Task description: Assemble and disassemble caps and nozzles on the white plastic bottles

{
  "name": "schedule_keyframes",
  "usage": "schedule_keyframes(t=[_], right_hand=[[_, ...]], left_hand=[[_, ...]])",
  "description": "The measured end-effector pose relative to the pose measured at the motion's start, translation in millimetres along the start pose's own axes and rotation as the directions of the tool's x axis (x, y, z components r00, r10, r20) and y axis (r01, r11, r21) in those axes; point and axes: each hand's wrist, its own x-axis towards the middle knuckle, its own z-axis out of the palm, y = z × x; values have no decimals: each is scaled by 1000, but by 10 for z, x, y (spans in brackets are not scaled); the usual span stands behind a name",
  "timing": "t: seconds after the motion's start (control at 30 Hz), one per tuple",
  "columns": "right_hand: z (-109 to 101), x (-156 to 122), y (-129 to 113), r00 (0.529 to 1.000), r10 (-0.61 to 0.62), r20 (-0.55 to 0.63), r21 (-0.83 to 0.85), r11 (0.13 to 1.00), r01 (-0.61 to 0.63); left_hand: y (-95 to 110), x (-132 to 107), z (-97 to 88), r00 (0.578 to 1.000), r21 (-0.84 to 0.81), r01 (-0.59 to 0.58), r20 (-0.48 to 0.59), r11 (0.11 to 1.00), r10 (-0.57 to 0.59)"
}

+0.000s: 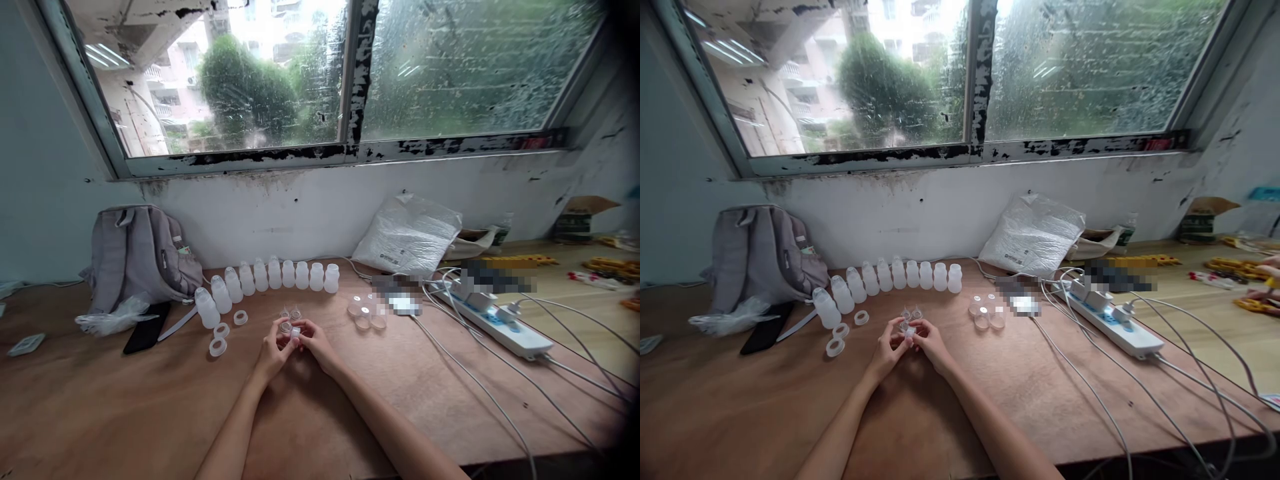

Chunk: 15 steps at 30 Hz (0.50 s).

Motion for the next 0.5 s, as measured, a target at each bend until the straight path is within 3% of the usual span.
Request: schedule_keyframes(t=[0.27,0.5], right_hand=[[-9,33,51,998,-10,-69,-12,1000,10],[-60,54,130,989,-91,-119,-261,964,58]], left_hand=[[-12,25,38,997,-75,65,-38,995,-68],[-69,-3,65,999,-14,21,29,1000,-21]])
